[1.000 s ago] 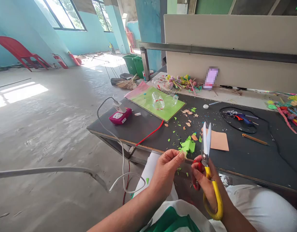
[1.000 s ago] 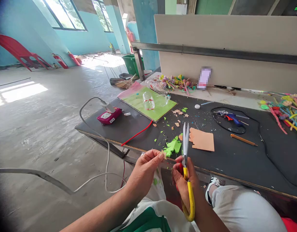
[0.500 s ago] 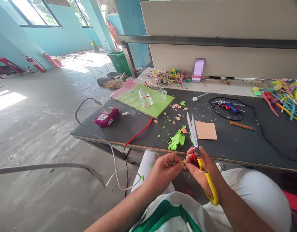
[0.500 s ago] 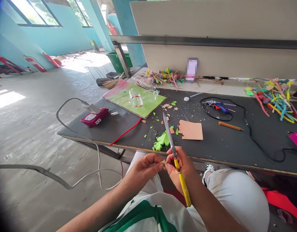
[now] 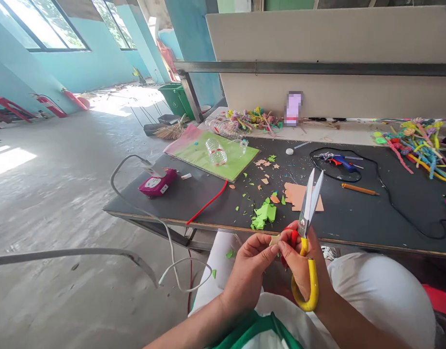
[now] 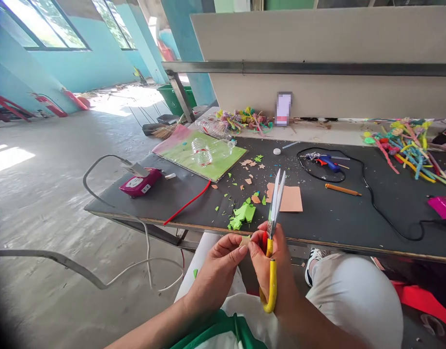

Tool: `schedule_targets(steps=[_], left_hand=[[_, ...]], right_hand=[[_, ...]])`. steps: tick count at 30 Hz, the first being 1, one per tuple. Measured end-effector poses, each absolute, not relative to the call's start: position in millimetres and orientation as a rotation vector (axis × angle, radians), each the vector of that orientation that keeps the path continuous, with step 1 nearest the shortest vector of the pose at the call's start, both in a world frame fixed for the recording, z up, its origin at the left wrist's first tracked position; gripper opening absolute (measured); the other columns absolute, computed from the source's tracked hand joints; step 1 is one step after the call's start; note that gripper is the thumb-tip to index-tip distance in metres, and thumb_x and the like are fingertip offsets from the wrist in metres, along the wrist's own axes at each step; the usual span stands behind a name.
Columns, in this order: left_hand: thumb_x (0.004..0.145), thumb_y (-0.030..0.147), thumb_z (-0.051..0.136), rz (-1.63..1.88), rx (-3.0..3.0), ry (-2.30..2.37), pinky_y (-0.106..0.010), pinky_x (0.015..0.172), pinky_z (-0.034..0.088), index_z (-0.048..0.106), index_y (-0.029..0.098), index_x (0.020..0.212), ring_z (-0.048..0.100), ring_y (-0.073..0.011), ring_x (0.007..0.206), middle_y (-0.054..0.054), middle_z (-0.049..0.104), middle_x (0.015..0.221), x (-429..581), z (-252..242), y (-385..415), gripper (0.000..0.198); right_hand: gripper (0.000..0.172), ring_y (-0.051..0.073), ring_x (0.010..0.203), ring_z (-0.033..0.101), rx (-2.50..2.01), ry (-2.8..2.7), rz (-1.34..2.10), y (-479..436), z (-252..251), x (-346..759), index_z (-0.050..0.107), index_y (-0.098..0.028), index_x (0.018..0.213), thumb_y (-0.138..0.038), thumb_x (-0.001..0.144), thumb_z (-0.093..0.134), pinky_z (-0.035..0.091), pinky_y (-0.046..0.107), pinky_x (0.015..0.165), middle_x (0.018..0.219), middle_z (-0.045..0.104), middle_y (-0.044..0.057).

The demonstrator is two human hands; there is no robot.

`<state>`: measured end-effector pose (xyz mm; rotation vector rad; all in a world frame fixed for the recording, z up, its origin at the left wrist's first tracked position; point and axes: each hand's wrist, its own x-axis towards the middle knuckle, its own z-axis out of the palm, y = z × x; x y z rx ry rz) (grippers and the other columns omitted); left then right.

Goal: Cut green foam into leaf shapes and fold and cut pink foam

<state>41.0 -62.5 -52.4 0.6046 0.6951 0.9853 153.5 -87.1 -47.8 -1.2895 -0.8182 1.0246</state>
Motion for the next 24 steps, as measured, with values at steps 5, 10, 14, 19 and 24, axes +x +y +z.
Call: schedule_targets(steps=[5, 10, 14, 19, 24], left_hand=[[0.072, 0.018, 0.076, 1.036, 0.524, 0.717, -0.022, 0.071, 0.046, 0.062, 0.016, 0.077, 0.06, -0.0108, 0.072, 0.001, 0.065, 0.074, 47, -50, -66, 0.015], [0.075, 0.018, 0.073, 1.036, 0.538, 0.665, -0.022, 0.068, 0.046, 0.064, 0.016, 0.075, 0.059, -0.0098, 0.064, 0.001, 0.065, 0.068, 52, -46, -68, 0.01], [0.079, 0.021, 0.07, 1.018, 0.541, 0.664, -0.021, 0.064, 0.045, 0.064, 0.015, 0.074, 0.055, -0.008, 0.06, 0.001, 0.064, 0.066, 53, -45, -66, 0.01], [0.075, 0.022, 0.073, 0.933, 0.662, 0.724, -0.02, 0.063, 0.042, 0.064, 0.014, 0.071, 0.055, -0.0084, 0.061, 0.0, 0.064, 0.065, 31, -41, -54, 0.013], [0.068, 0.02, 0.078, 0.79, 0.766, 0.785, -0.02, 0.064, 0.04, 0.066, 0.013, 0.069, 0.054, -0.0085, 0.061, -0.001, 0.064, 0.064, -12, -27, -40, 0.014]], right_hand=[[0.028, 0.01, 0.059, 0.054, -1.267, -0.763, 1.01, -87, -55, 149, 0.048, -0.026, 0.097, -0.026, 0.078, 0.068, 0.044, 0.02, 0.05, 0.079, 0.056, -0.006], [0.027, 0.01, 0.056, 0.054, -1.292, -0.724, 0.968, -88, -52, 147, 0.049, -0.026, 0.094, -0.026, 0.077, 0.069, 0.047, 0.021, 0.052, 0.077, 0.057, -0.006], [0.027, 0.01, 0.056, 0.054, -1.262, -0.715, 0.964, -87, -55, 146, 0.048, -0.025, 0.095, -0.031, 0.078, 0.069, 0.048, 0.021, 0.053, 0.077, 0.057, -0.005], [0.03, 0.013, 0.066, 0.058, -1.2, -0.894, 1.123, -88, -56, 155, 0.048, -0.027, 0.102, -0.042, 0.082, 0.064, 0.051, 0.024, 0.06, 0.082, 0.055, -0.003], [0.041, 0.013, 0.065, 0.054, -1.198, -1.212, 1.368, -98, -58, 167, 0.057, -0.027, 0.105, -0.061, 0.082, 0.054, 0.048, 0.026, 0.062, 0.078, 0.053, -0.002]])
